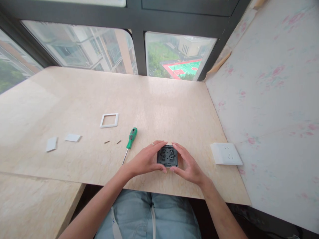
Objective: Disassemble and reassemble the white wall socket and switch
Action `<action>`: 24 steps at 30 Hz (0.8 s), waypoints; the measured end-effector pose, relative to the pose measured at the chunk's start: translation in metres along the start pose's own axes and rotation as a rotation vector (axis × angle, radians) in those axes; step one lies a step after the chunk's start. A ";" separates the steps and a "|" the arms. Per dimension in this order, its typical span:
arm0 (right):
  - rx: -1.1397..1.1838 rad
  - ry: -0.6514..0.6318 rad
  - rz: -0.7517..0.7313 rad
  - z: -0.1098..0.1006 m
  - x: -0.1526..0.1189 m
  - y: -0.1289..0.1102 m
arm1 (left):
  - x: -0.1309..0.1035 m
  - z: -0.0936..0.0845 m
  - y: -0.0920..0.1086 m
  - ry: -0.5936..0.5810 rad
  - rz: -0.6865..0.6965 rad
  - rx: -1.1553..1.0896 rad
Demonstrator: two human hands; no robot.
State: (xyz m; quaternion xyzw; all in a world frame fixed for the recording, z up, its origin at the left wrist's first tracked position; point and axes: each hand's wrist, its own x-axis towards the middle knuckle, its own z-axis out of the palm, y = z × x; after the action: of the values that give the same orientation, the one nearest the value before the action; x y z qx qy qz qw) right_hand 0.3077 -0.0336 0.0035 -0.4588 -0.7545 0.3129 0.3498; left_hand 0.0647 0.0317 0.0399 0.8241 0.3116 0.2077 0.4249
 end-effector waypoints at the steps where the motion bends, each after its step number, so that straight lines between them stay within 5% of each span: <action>1: 0.000 0.000 -0.001 0.000 0.000 0.000 | -0.002 0.001 -0.001 0.009 -0.003 -0.002; 14: -0.016 -0.048 -0.004 -0.003 0.002 -0.005 | -0.019 0.014 -0.008 0.079 -0.171 -0.023; 24: -0.086 -0.098 -0.055 -0.005 0.004 -0.005 | -0.023 0.012 -0.011 0.111 -0.169 -0.146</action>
State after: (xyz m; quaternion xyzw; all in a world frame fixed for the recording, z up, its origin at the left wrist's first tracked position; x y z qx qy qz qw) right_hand 0.3078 -0.0317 0.0114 -0.4365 -0.7957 0.2926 0.3010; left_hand 0.0520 0.0140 0.0218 0.7490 0.3870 0.2387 0.4820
